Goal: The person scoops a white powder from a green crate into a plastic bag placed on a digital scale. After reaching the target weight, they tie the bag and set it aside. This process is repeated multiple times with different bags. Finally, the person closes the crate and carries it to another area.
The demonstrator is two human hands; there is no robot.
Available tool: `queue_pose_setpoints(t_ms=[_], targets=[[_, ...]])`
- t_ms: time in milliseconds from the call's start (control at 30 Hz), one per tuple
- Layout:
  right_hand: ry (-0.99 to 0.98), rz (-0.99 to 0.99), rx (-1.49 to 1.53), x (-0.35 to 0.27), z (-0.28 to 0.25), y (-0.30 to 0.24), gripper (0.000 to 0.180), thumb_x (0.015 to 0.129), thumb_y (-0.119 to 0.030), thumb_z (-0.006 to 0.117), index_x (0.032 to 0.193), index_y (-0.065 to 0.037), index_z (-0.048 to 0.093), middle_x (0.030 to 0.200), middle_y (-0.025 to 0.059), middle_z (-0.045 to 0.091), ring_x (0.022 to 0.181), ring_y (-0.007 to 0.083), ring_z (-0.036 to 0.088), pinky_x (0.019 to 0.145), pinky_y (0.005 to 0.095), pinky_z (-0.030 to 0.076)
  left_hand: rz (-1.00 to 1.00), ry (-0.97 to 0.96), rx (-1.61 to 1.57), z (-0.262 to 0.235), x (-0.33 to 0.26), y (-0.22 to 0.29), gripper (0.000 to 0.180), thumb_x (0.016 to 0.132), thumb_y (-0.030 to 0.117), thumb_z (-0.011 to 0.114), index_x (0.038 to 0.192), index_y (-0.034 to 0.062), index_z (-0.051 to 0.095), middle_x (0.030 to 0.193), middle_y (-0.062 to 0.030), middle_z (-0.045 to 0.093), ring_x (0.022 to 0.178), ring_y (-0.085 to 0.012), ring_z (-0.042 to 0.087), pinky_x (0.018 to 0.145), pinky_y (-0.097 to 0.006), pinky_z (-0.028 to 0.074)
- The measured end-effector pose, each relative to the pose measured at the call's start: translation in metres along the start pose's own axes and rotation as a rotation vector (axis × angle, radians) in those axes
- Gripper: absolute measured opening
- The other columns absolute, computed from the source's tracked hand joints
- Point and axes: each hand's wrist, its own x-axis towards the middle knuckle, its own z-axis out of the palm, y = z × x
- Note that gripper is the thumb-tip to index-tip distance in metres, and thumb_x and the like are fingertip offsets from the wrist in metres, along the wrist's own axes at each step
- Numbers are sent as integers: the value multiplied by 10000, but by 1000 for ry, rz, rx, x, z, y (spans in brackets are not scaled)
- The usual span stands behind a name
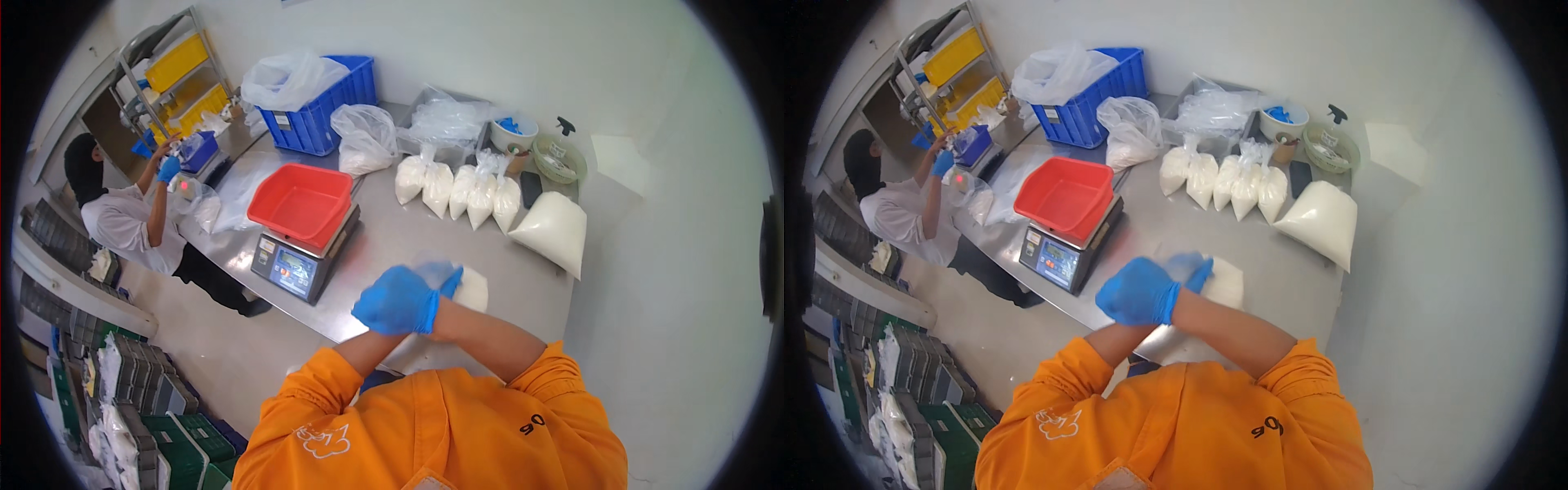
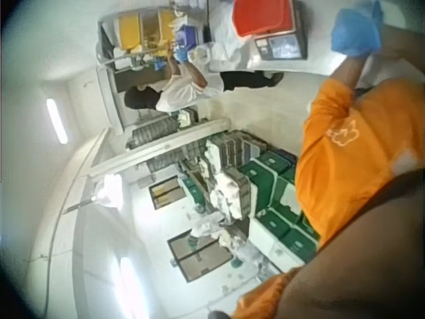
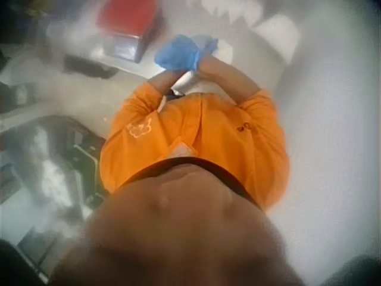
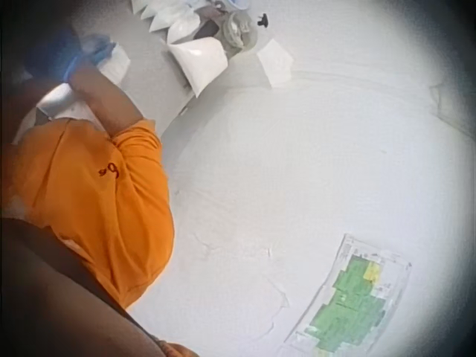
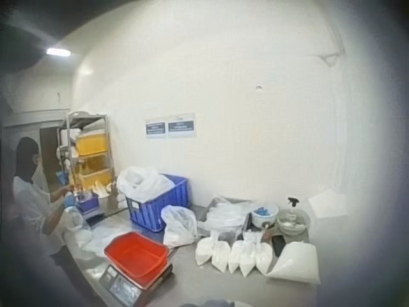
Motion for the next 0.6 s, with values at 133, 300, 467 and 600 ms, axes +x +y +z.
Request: queue_pose_setpoints(t_ms=[133,300,467,600], targets=[[320,248,59,-12,-65,-6,229,707,-219,797,679,-107,599,663,52,587,650,258,605,616,382,459,-37,44,-176,8,46,-15,366,950,383,568,1059,49,670,1031,-76,687,1002,-250,624,923,-396,462],[646,544,60,-67,-81,67,191,706,-148,767,867,-83,687,991,133,656,864,326,625,881,387,493,72,259,-627,30,70,-21,382,933,370,584,1142,58,652,1037,-94,700,990,-276,652,912,-392,479],[365,872,-180,-47,-22,42,185,730,-132,681,914,-126,696,966,159,655,870,353,629,1005,414,431,291,300,-124,18,46,20,607,913,365,595,1408,60,422,1336,-97,531,1148,-227,545,904,-400,479],[231,754,120,-49,-18,34,125,778,-201,627,883,-156,677,811,122,670,784,316,644,900,409,458,280,-88,-1392,35,50,-10,626,968,378,441,1477,32,324,1362,-123,522,1165,-244,534,916,-397,481]])
